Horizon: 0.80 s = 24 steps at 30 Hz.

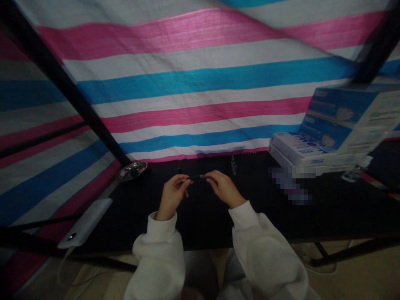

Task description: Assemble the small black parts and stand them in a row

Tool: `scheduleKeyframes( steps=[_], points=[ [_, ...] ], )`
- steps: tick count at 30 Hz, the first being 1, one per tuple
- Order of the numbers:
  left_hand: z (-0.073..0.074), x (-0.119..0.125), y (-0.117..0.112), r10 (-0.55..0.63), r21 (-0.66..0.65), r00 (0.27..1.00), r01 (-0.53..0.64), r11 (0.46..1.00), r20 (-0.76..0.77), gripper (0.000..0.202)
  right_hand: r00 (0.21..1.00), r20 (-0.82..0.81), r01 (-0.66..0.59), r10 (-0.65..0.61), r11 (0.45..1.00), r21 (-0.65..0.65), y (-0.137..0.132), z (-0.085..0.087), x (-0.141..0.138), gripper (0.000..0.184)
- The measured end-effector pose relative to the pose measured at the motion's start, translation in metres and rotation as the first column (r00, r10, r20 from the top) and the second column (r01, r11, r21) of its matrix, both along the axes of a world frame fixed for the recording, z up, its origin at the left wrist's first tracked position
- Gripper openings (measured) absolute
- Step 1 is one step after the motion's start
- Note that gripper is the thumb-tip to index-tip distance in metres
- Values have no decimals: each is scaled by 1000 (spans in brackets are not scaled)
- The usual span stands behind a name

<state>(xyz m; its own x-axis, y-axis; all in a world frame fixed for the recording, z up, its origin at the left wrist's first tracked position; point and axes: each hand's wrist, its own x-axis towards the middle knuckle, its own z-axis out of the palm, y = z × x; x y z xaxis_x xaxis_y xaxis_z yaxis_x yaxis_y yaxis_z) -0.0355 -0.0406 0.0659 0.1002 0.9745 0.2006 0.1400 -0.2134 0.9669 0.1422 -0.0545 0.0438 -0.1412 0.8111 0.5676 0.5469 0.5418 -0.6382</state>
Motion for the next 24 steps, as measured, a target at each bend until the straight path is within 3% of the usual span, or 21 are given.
scheduleKeyframes(
  steps=[14,24],
  points=[
    [0,0,-10,-38,71,993,45,996,-109,27,999,52,15,-17,999,31,-4,5,-6,27],
    [-4,2,-9,-26,46,996,30,999,-82,31,1000,5,0,0,999,42,-5,2,-20,34]
  ],
)
